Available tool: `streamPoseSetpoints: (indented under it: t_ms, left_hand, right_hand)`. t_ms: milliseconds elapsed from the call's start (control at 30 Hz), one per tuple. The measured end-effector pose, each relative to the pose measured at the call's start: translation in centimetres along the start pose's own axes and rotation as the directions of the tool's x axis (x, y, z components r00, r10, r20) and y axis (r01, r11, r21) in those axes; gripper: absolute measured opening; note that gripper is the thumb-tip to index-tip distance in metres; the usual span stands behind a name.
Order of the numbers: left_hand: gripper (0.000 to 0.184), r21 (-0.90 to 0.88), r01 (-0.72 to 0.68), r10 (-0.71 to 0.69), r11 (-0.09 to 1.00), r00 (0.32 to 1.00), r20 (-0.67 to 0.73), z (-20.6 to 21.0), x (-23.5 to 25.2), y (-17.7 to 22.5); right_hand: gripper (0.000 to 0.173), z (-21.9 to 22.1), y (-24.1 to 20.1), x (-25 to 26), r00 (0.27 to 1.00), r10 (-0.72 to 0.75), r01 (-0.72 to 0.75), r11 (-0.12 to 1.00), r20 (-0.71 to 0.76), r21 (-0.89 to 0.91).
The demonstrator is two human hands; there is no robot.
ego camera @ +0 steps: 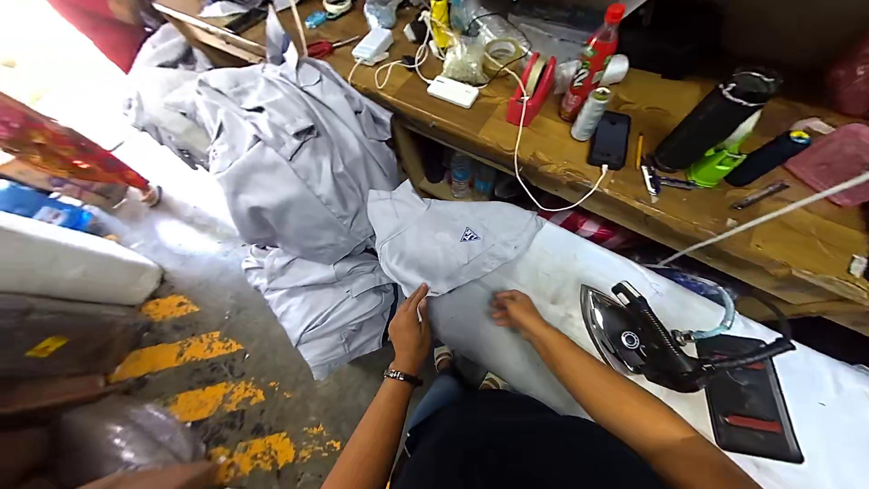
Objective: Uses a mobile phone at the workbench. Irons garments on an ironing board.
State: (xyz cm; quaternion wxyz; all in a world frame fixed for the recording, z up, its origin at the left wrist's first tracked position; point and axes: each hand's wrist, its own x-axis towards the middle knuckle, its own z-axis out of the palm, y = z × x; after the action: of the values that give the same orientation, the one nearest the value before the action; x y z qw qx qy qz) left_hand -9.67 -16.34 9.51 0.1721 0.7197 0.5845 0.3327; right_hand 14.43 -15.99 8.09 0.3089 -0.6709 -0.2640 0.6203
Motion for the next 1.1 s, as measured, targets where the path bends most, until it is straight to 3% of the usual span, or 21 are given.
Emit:
streamPoseSetpoints:
  t_ms: [100,233,300,400,500,600,667,700,767,800,900,967,1033,1100]
  left_hand:
    - [0.038,0.022,0.009,-0.009,1.0,1.0,0.015,0.9,0.9,2.2]
    - [0.041,0.051,0.085,-0.096,0.995,0.952,0.29,2.4,0.8,3.5]
    - [0.042,0.057,0.103,-0.116,0.993,0.936,0.332,2.6,1.0,3.7]
    - [0.043,0.049,0.118,-0.128,0.992,0.92,0.37,2.2,1.6,3.6]
    - [0.042,0.019,0.113,-0.112,0.993,0.926,0.361,2.1,1.5,3.0]
    - [0.042,-0.032,0.115,-0.097,0.993,0.934,0.345,1.9,1.1,2.8]
    - [0.042,-0.057,0.087,-0.066,0.995,0.953,0.295,1.8,0.8,2.6]
    - [0.043,-0.064,0.077,-0.057,0.995,0.958,0.28,1.8,0.6,2.5]
    - [0.043,-0.066,0.072,-0.051,0.995,0.957,0.286,1.7,0.6,2.2]
    - [0.044,-0.066,0.075,-0.052,0.995,0.953,0.299,1.5,0.7,2.1]
    - [0.043,-0.073,0.071,-0.045,0.995,0.949,0.313,1.3,0.7,1.7]
    - [0.043,-0.076,0.06,-0.034,0.995,0.952,0.304,1.4,0.7,1.5]
    - [0.042,-0.09,0.061,-0.033,0.994,0.959,0.281,1.5,0.5,1.5]
    - [0.042,-0.1,0.058,-0.031,0.993,0.968,0.248,1.5,0.4,1.4]
  right_hand:
    - [0.034,5.0,-1.5,1.9,0.982,0.144,-0.169,0.956,0.12,0.24]
    - [0.026,7.9,-3.0,4.2,0.981,0.192,-0.183,0.923,0.009,0.338]
    - [0.026,7.7,-3.1,5.5,0.972,0.233,-0.221,0.923,-0.001,0.316]
    - [0.026,6.8,-2.4,6.1,0.973,0.23,-0.23,0.964,0.021,0.136]
    - [0.03,5.7,-1.1,5.2,0.984,0.178,-0.178,0.983,0.013,0.045]
    - [0.019,7.4,-2.3,3.8,0.988,0.098,-0.067,0.968,-0.119,0.241]
    - [0.023,9.1,-3.5,3.5,0.987,0.025,0.035,0.933,-0.161,0.358]
    - [0.028,9.6,-4.3,3.2,0.988,0.035,0.025,0.924,-0.149,0.381]
    - [0.039,9.6,-7.5,1.4,0.974,0.216,-0.171,0.907,-0.075,0.385]
    - [0.039,9.4,-7.5,1.7,0.971,0.237,-0.209,0.911,-0.035,0.356]
    - [0.024,8.5,-1.3,6.3,0.998,0.057,-0.064,0.971,0.037,0.23]
    - [0.023,7.9,-1.4,5.8,0.99,0.139,-0.143,0.972,0.039,0.187]
    - [0.023,8.1,-0.5,6.3,0.993,0.118,-0.122,0.937,0.03,0.329]
    - [0.032,9.4,1.4,7.4,0.997,-0.073,0.06,0.864,0.007,0.501]
